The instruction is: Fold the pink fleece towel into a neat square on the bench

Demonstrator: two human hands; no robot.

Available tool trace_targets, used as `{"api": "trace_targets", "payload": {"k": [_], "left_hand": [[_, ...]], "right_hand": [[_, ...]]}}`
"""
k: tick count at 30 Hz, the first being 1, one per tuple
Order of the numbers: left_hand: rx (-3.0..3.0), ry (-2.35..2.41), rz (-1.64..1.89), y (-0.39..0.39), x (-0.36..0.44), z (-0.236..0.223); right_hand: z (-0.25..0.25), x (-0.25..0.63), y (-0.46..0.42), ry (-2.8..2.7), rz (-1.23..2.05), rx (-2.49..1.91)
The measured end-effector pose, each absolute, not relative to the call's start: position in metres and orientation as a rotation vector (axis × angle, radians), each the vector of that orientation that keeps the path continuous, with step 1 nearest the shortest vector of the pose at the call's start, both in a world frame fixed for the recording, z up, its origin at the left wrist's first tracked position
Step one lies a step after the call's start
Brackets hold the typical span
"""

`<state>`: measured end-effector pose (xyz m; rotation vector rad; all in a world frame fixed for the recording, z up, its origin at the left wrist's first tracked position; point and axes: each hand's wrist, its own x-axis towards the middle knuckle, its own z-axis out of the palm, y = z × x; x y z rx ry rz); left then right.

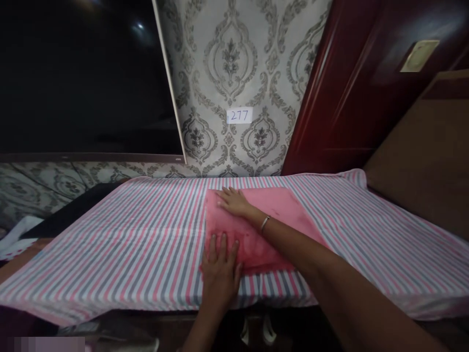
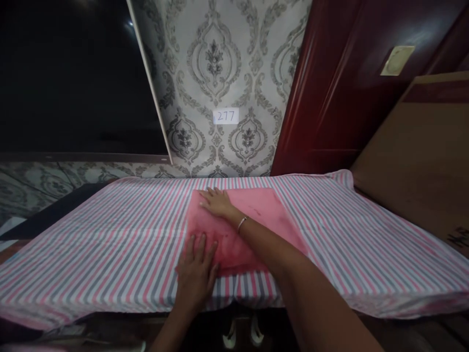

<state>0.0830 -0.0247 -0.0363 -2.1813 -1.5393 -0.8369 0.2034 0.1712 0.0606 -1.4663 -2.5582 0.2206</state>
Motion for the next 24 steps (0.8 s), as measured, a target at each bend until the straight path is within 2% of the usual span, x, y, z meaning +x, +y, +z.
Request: {"api": "trace_targets", "payload": {"k": [5, 11, 16, 21, 24], "left_hand": [[-2.204, -1.545, -0.841, -0.026, 0.084, -0.03], [-2.237, -1.603, -0.769, -0.027, 0.089, -0.025], [-2.242, -1.66, -0.684, -0.029, 0.089, -0.019], [-2.223, -1.662, -0.588, -0.029, 0.103, 0.01], [-2.334, -1.527, -0.569, -0.024, 0.128, 0.021]], "right_hand": [[0.056, 0.274, 0.097, -2.58, 0.093, -1.462], [0.013, 0.359, 0.031, -2.507, -0.003, -1.602], [-0.011, 0.362, 0.018, -2.365, -0.085, -1.633], [0.009, 0.361, 0.022, -2.385, 0.035, -1.625], [0.016, 0.371, 0.022, -2.226, -0.027, -1.754]]}}
